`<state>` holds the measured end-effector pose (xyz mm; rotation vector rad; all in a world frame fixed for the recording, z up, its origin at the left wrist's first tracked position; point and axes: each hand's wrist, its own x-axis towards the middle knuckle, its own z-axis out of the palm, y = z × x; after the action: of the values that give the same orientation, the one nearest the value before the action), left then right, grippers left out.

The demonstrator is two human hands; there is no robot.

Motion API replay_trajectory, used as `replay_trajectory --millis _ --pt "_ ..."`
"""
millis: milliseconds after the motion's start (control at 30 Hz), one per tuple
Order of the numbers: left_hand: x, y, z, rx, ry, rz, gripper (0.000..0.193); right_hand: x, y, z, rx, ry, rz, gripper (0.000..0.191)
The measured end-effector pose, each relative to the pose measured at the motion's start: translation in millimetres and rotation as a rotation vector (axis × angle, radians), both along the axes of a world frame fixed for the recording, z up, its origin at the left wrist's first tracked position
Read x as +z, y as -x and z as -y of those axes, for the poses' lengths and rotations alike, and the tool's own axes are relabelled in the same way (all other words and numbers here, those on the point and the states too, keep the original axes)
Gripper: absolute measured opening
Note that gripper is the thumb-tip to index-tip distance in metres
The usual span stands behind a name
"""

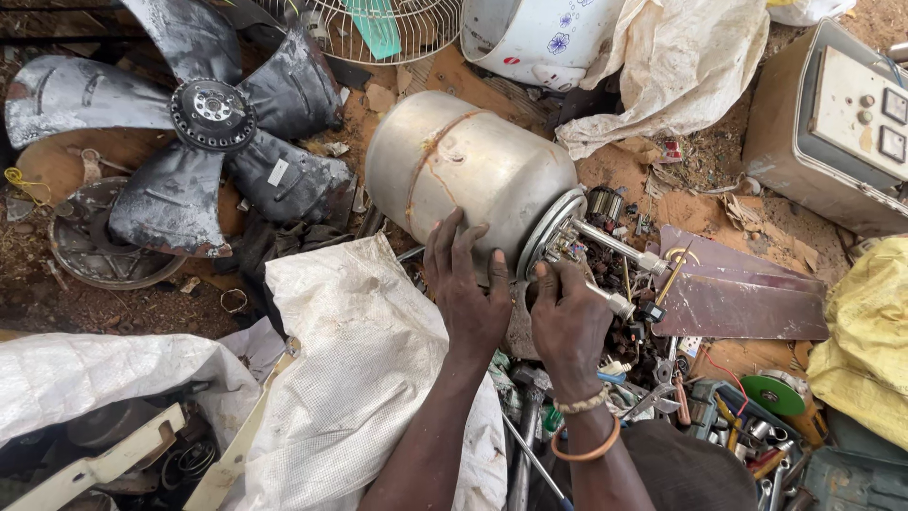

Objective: The person uses a T-handle wrench to tighten a valve on a metal gas cylinder. They then use a hammer to tap the cylinder's rim and valve area repeatedly. The person continues to adjust the valve with the wrench and hammer throughout the clip.

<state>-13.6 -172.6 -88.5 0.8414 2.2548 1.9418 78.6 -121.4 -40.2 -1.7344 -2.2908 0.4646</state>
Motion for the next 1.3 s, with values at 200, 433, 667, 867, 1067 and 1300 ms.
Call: replay_trajectory --millis 200,433,667,867,1067,1300 --pt "0.8 1.5 3.1 -0.009 -0.030 0.007 0.039 3.7 1.2 8.2 0.292 -0.401 -0.273 0.017" --pt "2.1 2.4 3.1 -0.016 -0.027 0.001 0.040 -0.9 -0.5 8.2 0.165 -0.276 -0.306 0.012" --pt "2.7 3.8 3.1 -0.015 -0.020 -0.006 0.041 -5.0 2.6 13.7 0.065 -0.246 -0.203 0.018" --pt "1.1 2.5 2.5 -0.028 -0.032 -0.034 0.047 -27.4 -7.4 4.1 0.183 -0.278 -0.417 0.014" --pt "-3.3 11.4 5.4 -0.077 -0.086 0.099 0.034 -42.6 -48.4 24.8 -0.082 0.084 -0.415 0.024" --pt "-10.3 5.7 -7.5 -0.022 -0.073 0.055 0.028 -65.3 -46.7 15.2 0.109 0.136 -0.022 0.035"
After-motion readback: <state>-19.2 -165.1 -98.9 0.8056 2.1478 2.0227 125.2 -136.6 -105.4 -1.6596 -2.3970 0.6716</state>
